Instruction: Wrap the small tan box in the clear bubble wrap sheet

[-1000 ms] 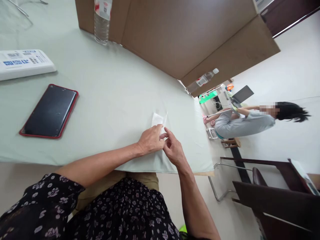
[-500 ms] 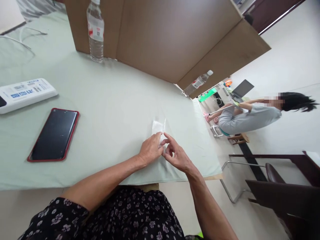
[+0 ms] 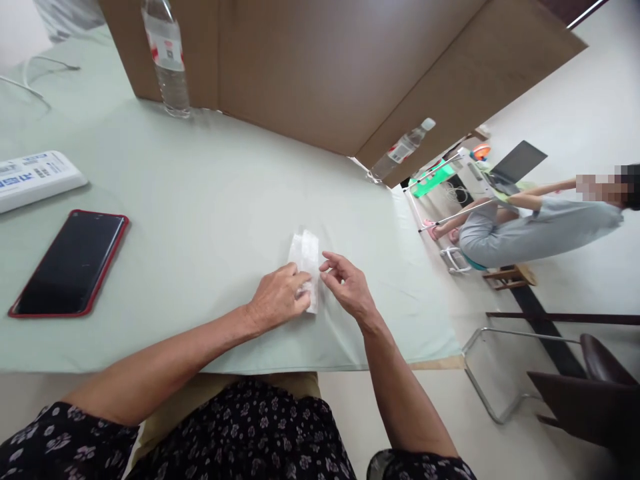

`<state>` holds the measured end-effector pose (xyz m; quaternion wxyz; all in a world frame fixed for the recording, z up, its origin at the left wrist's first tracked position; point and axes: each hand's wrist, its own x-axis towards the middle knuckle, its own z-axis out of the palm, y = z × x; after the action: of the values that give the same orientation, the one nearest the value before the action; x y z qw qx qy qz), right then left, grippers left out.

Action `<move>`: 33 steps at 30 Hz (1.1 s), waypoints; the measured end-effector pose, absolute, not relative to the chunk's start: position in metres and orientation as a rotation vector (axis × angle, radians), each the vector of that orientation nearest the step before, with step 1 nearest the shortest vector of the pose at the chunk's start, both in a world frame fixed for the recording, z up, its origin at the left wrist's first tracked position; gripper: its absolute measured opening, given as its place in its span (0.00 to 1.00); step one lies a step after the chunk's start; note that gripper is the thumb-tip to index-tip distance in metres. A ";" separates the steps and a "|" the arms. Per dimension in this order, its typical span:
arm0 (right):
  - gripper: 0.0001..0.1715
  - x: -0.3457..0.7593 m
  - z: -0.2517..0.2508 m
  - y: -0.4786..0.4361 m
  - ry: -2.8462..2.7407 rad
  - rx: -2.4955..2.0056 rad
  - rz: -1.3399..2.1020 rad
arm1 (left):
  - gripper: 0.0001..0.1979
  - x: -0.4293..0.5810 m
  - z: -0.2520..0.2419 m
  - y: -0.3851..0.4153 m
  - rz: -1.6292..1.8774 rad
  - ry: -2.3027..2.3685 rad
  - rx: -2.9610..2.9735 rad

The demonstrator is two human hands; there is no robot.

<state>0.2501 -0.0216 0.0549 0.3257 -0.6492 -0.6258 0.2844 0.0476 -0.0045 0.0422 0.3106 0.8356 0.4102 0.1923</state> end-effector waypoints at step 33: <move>0.13 0.237 0.035 0.006 -1.279 -1.226 1.226 | 0.07 0.035 0.040 -0.010 0.877 1.042 2.398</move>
<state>0.2366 0.0055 0.0353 0.4738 -0.5010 -0.5230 0.5011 0.0350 -0.0098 0.0397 0.1905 0.8536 0.3710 0.3122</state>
